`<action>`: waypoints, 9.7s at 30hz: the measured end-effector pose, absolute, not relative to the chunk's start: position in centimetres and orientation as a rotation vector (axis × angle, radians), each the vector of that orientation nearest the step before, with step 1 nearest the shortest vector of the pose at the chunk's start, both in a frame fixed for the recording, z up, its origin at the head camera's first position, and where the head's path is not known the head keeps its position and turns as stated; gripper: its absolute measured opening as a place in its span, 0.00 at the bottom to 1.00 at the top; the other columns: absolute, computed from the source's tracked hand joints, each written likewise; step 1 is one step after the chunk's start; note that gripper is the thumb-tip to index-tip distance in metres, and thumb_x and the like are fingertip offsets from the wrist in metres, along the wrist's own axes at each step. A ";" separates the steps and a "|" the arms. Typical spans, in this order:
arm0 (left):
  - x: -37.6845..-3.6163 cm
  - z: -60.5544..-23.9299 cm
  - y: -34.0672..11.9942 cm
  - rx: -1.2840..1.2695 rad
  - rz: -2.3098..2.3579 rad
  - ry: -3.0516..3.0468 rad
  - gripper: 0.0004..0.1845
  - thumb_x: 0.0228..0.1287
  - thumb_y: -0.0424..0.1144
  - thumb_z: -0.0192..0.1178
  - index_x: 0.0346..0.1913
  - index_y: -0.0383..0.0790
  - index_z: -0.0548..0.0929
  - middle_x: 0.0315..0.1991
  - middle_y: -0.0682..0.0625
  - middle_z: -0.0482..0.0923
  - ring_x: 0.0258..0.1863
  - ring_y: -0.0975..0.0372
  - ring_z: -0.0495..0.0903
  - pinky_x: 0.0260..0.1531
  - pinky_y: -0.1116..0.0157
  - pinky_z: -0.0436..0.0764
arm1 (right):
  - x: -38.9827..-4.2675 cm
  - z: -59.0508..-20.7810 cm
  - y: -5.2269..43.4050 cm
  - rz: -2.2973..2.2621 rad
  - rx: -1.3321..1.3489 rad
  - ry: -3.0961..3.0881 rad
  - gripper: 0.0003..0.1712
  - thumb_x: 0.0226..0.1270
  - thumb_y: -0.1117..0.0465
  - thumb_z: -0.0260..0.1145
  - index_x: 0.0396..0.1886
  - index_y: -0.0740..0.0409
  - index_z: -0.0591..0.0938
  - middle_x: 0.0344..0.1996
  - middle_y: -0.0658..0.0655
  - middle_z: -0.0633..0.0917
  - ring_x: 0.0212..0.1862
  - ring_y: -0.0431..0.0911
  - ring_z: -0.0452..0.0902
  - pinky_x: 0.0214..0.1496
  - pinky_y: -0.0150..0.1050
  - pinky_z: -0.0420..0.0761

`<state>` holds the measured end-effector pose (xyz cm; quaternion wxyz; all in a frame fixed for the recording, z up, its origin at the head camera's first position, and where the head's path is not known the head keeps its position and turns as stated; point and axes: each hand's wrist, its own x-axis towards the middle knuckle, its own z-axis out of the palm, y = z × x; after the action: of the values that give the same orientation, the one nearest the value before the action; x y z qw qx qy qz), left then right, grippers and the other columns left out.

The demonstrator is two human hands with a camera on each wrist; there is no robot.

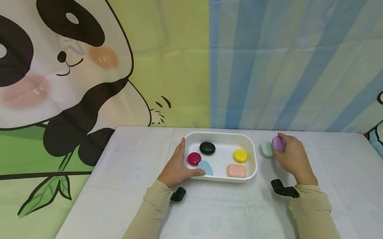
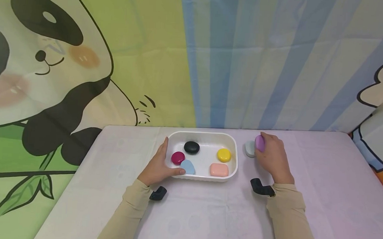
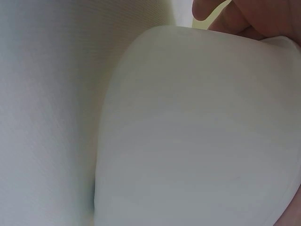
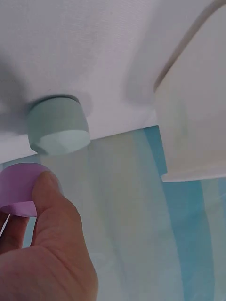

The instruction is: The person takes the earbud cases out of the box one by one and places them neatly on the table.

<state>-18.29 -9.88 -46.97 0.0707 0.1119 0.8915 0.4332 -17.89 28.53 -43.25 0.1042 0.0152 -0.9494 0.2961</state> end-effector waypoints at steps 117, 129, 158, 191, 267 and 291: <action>-18.4 -46.9 -10.0 0.405 1.308 2.692 0.75 0.42 0.64 0.79 0.82 0.40 0.38 0.80 0.45 0.47 0.72 0.50 0.63 0.67 0.49 0.69 | -17.5 -42.6 12.3 1.043 0.720 -2.999 0.41 0.54 0.54 0.81 0.67 0.63 0.76 0.58 0.64 0.81 0.55 0.59 0.78 0.59 0.53 0.77; -18.4 -47.2 -10.0 0.404 1.311 2.684 0.75 0.42 0.64 0.78 0.82 0.41 0.37 0.80 0.46 0.47 0.74 0.51 0.59 0.68 0.49 0.68 | -18.5 -43.2 11.5 0.953 0.885 -3.075 0.31 0.56 0.58 0.80 0.58 0.64 0.82 0.48 0.61 0.85 0.50 0.56 0.81 0.55 0.50 0.80; -18.5 -47.3 -10.0 0.391 1.335 2.668 0.75 0.41 0.63 0.80 0.82 0.43 0.37 0.81 0.48 0.46 0.74 0.51 0.59 0.67 0.50 0.68 | -19.2 -43.1 11.0 0.943 1.050 -3.158 0.26 0.63 0.65 0.73 0.62 0.56 0.83 0.50 0.53 0.85 0.41 0.45 0.75 0.45 0.36 0.78; -18.4 -47.1 -9.9 0.372 1.294 2.705 0.76 0.41 0.62 0.80 0.81 0.42 0.37 0.80 0.47 0.47 0.73 0.53 0.61 0.69 0.53 0.66 | -18.0 -42.8 12.9 0.906 0.687 -3.029 0.30 0.57 0.67 0.74 0.61 0.64 0.80 0.50 0.61 0.84 0.50 0.55 0.79 0.56 0.52 0.79; -18.7 -47.6 -10.0 0.397 1.306 2.710 0.77 0.37 0.66 0.79 0.82 0.43 0.37 0.80 0.48 0.48 0.73 0.53 0.61 0.69 0.52 0.66 | -17.0 -41.9 29.7 0.917 -0.084 -2.759 0.35 0.65 0.62 0.66 0.69 0.73 0.69 0.54 0.81 0.76 0.49 0.72 0.75 0.43 0.66 0.76; -18.6 -47.5 -10.0 0.394 1.325 2.699 0.77 0.38 0.65 0.80 0.82 0.42 0.37 0.80 0.47 0.49 0.72 0.52 0.63 0.68 0.52 0.67 | -17.5 -44.1 33.2 0.863 -0.339 -2.800 0.39 0.67 0.60 0.61 0.73 0.75 0.63 0.57 0.86 0.71 0.56 0.78 0.68 0.54 0.71 0.71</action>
<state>-18.59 -9.99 -47.51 0.0549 0.1298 0.8887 0.4362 -17.51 33.16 -44.11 0.0960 -0.1145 -0.9449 0.2912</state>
